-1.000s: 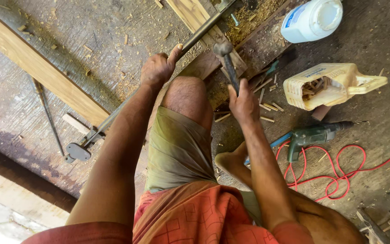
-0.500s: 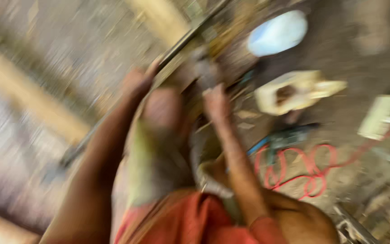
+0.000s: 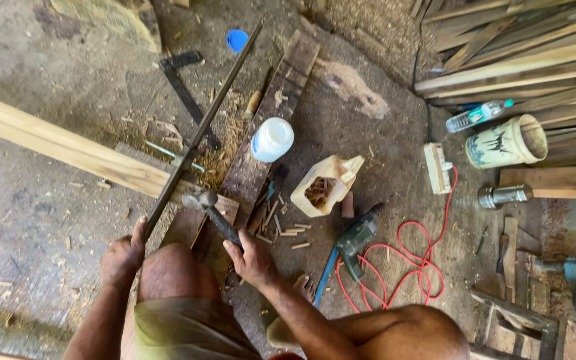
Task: The person assembles a wooden furniture frame by applying glue to wooden dowels, inserting them into holes, and hammering pieces together using a hammer and a mallet.
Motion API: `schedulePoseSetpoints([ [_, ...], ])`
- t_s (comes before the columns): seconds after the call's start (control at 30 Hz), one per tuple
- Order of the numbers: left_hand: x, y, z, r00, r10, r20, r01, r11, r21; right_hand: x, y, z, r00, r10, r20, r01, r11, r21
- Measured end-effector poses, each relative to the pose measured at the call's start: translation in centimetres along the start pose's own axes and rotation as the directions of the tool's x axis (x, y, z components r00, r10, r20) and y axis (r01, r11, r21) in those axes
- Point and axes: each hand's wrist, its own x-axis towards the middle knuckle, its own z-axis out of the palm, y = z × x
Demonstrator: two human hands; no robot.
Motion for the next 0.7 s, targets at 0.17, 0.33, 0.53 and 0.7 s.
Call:
schedulePoseSetpoints([
  [0.17,-0.2,0.9,-1.4,0.982,-0.174,0.076,0.188,0.945,-0.268,-0.1,-0.1,-0.3,1.000,0.014,-0.013,-0.013,0.997,0.081],
  [0.33,-1.5,3.4,-5.1,0.954,-0.244,0.173,0.286,0.912,-0.294,-0.6,0.6,-0.5,0.996,0.083,0.026,-0.085,0.992,0.098],
  [0.53,-1.3,3.5,-4.8,0.929,-0.283,0.237,0.346,0.892,-0.291,-0.6,1.5,-0.2,0.990,0.118,0.079,-0.127,0.985,0.118],
  [0.7,-1.5,3.3,-4.5,0.939,-0.279,0.202,0.330,0.895,-0.300,-0.4,1.2,-0.1,0.997,0.056,0.046,-0.061,0.991,0.117],
])
